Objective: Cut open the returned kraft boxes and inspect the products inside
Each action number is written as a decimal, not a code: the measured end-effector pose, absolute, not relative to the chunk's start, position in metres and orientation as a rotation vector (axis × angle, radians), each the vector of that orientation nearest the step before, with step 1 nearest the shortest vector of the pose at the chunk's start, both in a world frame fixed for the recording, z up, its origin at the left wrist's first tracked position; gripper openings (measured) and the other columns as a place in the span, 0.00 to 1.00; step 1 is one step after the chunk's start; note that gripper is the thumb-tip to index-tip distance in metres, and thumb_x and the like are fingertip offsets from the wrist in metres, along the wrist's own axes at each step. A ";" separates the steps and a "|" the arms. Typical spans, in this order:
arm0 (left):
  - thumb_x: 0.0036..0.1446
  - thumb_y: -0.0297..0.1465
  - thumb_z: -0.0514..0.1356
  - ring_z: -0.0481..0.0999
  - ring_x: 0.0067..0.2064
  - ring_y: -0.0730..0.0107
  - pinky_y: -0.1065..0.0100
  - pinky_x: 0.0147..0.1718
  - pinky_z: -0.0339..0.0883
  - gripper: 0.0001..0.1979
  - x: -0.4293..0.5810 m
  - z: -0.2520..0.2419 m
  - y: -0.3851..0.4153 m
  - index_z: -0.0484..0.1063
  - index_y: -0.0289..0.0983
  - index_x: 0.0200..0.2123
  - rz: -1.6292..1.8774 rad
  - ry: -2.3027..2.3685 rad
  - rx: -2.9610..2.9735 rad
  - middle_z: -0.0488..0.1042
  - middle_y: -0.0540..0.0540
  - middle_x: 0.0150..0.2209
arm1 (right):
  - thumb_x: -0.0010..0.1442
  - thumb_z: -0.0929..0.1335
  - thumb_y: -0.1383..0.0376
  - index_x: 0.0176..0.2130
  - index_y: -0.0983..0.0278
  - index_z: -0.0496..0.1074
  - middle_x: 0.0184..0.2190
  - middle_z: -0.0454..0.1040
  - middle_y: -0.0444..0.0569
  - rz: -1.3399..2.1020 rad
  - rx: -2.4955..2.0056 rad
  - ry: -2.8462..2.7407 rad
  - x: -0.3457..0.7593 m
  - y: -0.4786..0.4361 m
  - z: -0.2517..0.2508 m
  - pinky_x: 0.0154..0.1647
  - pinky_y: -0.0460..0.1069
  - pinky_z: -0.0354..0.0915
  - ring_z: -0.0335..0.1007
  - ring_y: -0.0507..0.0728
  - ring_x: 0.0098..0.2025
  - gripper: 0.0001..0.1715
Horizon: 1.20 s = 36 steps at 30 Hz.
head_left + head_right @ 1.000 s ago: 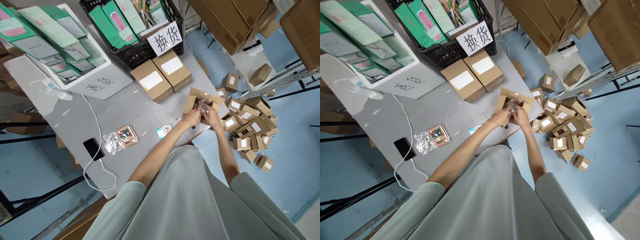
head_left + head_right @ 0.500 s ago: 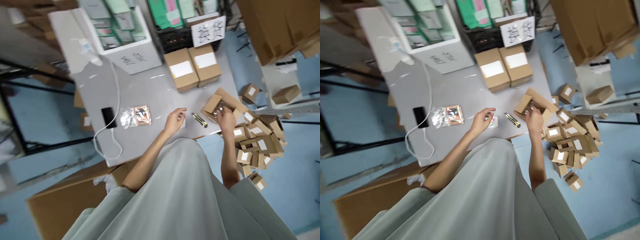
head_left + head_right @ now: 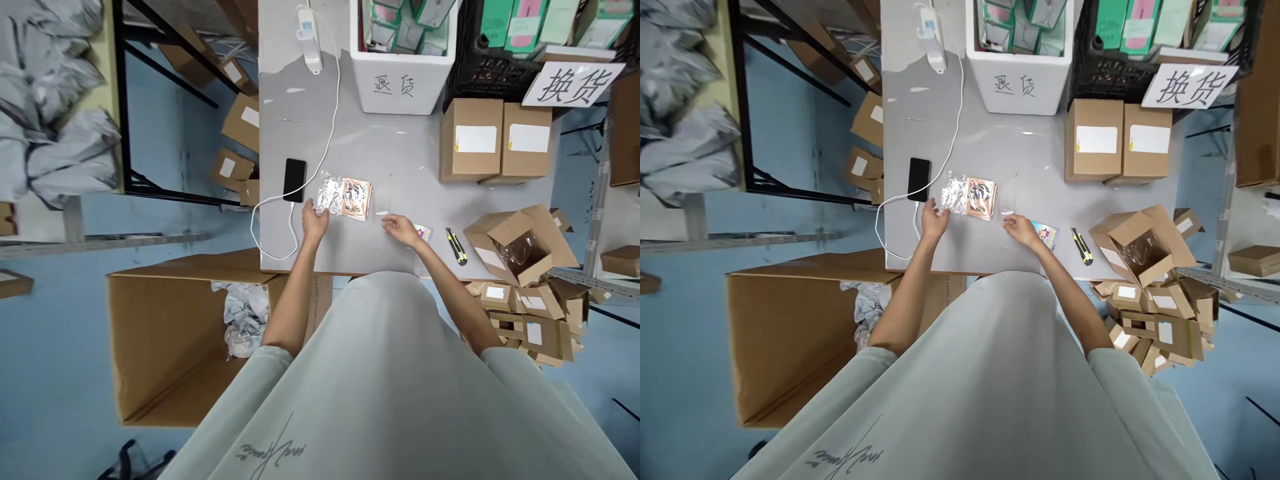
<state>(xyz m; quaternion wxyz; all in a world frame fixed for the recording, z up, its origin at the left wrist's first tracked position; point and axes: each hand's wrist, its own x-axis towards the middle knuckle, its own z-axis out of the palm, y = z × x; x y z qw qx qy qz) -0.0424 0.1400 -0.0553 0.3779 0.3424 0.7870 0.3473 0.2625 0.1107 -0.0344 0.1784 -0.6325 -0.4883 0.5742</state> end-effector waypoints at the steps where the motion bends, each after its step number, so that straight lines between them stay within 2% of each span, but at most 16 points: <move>1: 0.57 0.22 0.73 0.79 0.69 0.45 0.54 0.73 0.66 0.29 -0.049 -0.062 0.147 0.77 0.34 0.61 0.849 2.031 0.874 0.76 0.27 0.70 | 0.69 0.75 0.65 0.51 0.62 0.87 0.43 0.89 0.49 1.614 -1.806 -1.430 0.248 0.118 -0.039 0.59 0.55 0.79 0.86 0.58 0.39 0.12; 3: 0.55 0.23 0.74 0.81 0.65 0.45 0.53 0.72 0.66 0.26 -0.057 -0.074 0.161 0.78 0.35 0.58 0.791 2.042 0.867 0.81 0.31 0.63 | 0.71 0.74 0.66 0.51 0.64 0.87 0.44 0.89 0.50 1.601 -1.819 -1.502 0.221 0.127 -0.045 0.62 0.54 0.77 0.87 0.58 0.41 0.12; 5: 0.56 0.24 0.74 0.83 0.60 0.48 0.54 0.70 0.67 0.18 -0.061 -0.082 0.168 0.80 0.38 0.50 0.754 2.034 0.885 0.85 0.38 0.51 | 0.72 0.73 0.66 0.52 0.64 0.87 0.45 0.89 0.50 1.616 -1.804 -1.520 0.201 0.129 -0.048 0.62 0.53 0.77 0.87 0.58 0.41 0.13; 7: 0.58 0.25 0.73 0.83 0.54 0.52 0.56 0.66 0.69 0.09 -0.061 -0.086 0.169 0.80 0.39 0.42 0.737 2.031 0.923 0.84 0.43 0.42 | 0.73 0.73 0.65 0.54 0.64 0.86 0.45 0.89 0.50 1.640 -1.781 -1.495 0.188 0.125 -0.050 0.61 0.53 0.77 0.88 0.58 0.40 0.13; 9: 0.61 0.28 0.71 0.83 0.48 0.55 0.59 0.60 0.70 0.04 -0.059 -0.086 0.165 0.80 0.40 0.38 0.744 2.017 0.957 0.83 0.45 0.38 | 0.73 0.74 0.64 0.54 0.63 0.86 0.46 0.89 0.49 1.646 -1.779 -1.446 0.183 0.116 -0.053 0.60 0.53 0.78 0.88 0.57 0.40 0.13; 12: 0.66 0.31 0.69 0.82 0.38 0.61 0.63 0.51 0.70 0.01 -0.053 -0.081 0.150 0.81 0.40 0.39 0.757 1.965 0.993 0.84 0.47 0.37 | 0.71 0.75 0.62 0.52 0.61 0.87 0.44 0.89 0.47 1.635 -1.828 -1.362 0.188 0.100 -0.056 0.60 0.54 0.78 0.88 0.57 0.40 0.12; 15: 0.69 0.32 0.68 0.81 0.34 0.64 0.64 0.48 0.70 0.03 -0.047 -0.072 0.132 0.82 0.40 0.40 0.772 1.901 1.037 0.85 0.46 0.40 | 0.69 0.75 0.63 0.50 0.61 0.87 0.39 0.88 0.46 1.641 -1.903 -1.301 0.201 0.086 -0.060 0.63 0.56 0.78 0.87 0.57 0.40 0.11; 20: 0.69 0.29 0.70 0.84 0.48 0.60 0.67 0.54 0.71 0.04 -0.035 -0.040 0.103 0.83 0.42 0.38 0.872 1.711 1.081 0.85 0.45 0.42 | 0.68 0.75 0.64 0.48 0.62 0.85 0.41 0.88 0.47 1.696 -1.949 -1.154 0.214 0.072 -0.062 0.62 0.57 0.80 0.85 0.55 0.37 0.10; 23: 0.66 0.29 0.73 0.83 0.50 0.60 0.68 0.56 0.72 0.04 -0.025 -0.011 0.092 0.83 0.42 0.37 0.900 1.538 1.069 0.85 0.46 0.41 | 0.69 0.75 0.63 0.50 0.62 0.84 0.43 0.88 0.49 1.689 -1.937 -1.034 0.219 0.068 -0.062 0.59 0.55 0.81 0.86 0.56 0.40 0.11; 26: 0.64 0.32 0.76 0.84 0.47 0.60 0.67 0.56 0.75 0.06 -0.016 0.020 0.086 0.84 0.41 0.36 0.849 1.406 1.129 0.85 0.46 0.39 | 0.70 0.75 0.60 0.54 0.62 0.83 0.47 0.88 0.52 1.647 -1.926 -0.949 0.227 0.067 -0.061 0.60 0.56 0.82 0.87 0.58 0.47 0.15; 31: 0.66 0.50 0.73 0.87 0.45 0.57 0.59 0.54 0.81 0.18 -0.003 0.058 0.080 0.84 0.41 0.38 0.629 1.174 1.452 0.88 0.45 0.41 | 0.71 0.75 0.53 0.66 0.64 0.78 0.64 0.84 0.62 1.637 -1.832 -0.922 0.249 0.064 -0.056 0.70 0.60 0.77 0.83 0.65 0.65 0.30; 34: 0.63 0.59 0.73 0.88 0.44 0.55 0.56 0.52 0.83 0.26 0.009 0.073 0.076 0.84 0.40 0.38 0.554 1.042 1.433 0.88 0.43 0.40 | 0.70 0.76 0.46 0.68 0.61 0.78 0.74 0.77 0.60 1.610 -1.727 -0.937 0.269 0.057 -0.048 0.79 0.60 0.68 0.72 0.66 0.77 0.36; 36: 0.60 0.61 0.75 0.89 0.42 0.55 0.55 0.50 0.85 0.29 0.018 0.078 0.073 0.83 0.40 0.38 0.527 0.955 1.363 0.87 0.42 0.37 | 0.69 0.76 0.40 0.65 0.59 0.81 0.73 0.78 0.57 1.646 -1.662 -0.934 0.282 0.052 -0.042 0.80 0.60 0.66 0.70 0.65 0.78 0.36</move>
